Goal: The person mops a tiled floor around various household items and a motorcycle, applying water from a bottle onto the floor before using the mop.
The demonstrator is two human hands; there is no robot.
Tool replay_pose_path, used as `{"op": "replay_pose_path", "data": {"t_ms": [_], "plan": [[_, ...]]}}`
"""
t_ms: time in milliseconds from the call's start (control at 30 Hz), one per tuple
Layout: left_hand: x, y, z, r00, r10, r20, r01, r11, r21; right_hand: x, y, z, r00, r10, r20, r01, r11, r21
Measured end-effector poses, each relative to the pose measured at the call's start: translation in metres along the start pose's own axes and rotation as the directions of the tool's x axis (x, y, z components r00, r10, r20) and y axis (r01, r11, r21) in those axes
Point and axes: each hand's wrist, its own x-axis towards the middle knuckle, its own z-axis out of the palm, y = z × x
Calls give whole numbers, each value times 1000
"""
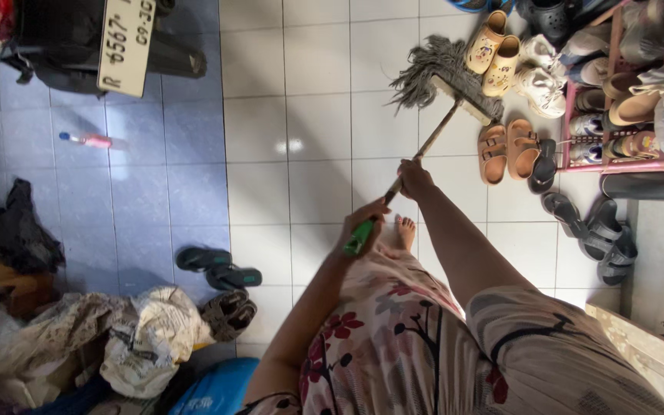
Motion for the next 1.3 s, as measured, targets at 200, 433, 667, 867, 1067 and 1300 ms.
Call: {"op": "replay_pose_path", "data": {"t_ms": [200, 433, 667, 867, 1067, 1300], "plan": [[4, 48, -42, 988, 147, -51, -134, 971, 199, 17, -31, 12, 949, 226, 219, -232, 973, -1], [-31, 152, -148, 992, 48, -114, -34, 991, 126, 61, -185, 1, 908, 188, 375, -232, 970, 75], [-15, 140, -148, 997, 41, -60, -39, 999, 29, 55, -184, -34, 870, 268, 413, -371, 908, 192], [2, 52, -71, 999, -7, -43, 7, 1000, 3, 16, -73, 4, 850, 332, 409, -371, 928, 17], [-9, 52, 1, 975, 183, 124, -193, 979, 72, -46, -5, 6, 939, 316, 139, -333, 935, 126], [-2, 110, -81, 978, 187, 97, -194, 979, 62, 10, -101, -6, 873, 367, 322, -380, 925, -23]]}}
